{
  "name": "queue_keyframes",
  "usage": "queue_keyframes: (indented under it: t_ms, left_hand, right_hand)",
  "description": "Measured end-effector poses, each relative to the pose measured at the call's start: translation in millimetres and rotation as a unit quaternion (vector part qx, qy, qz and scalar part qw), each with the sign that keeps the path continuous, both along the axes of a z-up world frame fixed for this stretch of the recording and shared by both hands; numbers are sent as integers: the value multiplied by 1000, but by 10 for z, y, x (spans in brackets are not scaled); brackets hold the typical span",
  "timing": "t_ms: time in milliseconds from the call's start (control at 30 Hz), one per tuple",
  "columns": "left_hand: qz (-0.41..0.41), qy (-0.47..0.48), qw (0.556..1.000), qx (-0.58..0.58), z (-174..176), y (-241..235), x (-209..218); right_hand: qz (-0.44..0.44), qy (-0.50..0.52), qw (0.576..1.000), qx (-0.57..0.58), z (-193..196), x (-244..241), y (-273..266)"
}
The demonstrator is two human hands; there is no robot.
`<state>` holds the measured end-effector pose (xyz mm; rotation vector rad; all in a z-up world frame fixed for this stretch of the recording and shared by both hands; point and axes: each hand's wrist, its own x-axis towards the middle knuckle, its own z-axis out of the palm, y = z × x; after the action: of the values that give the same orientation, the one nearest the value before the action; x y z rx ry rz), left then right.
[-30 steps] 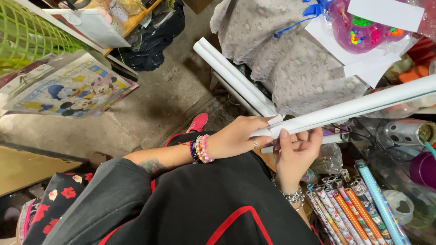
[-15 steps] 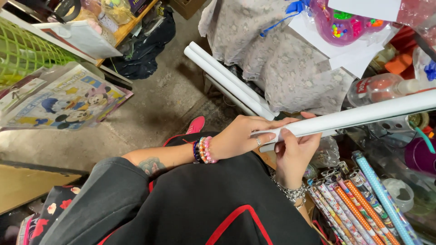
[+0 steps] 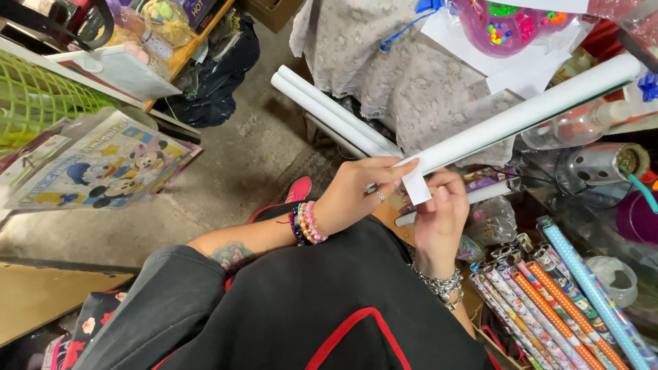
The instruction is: The person handles several rolls of white wrapping paper in a cluttered room, unrolling and re-rolling them to check the contents. They move the rolls between a table and a green basket, and a cat walks through the scene near the end.
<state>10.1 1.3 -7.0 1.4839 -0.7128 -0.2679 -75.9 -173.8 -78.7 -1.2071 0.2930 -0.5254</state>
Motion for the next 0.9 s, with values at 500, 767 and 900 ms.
queue_keyframes:
  t_ms: [500,767,900]
  left_hand:
    - [-31,98,993,-65,-151,29,71]
    - [-63,78,992,-71,-265,1,37]
    - [-60,60,996,-25,-326,-29,19]
  right_hand:
    - [9,16,997,-76,205,69,14]
    - [11,3,999,-32,-257,-5,-197]
    - [12,-1,1000,-26,-308,-10,-178]
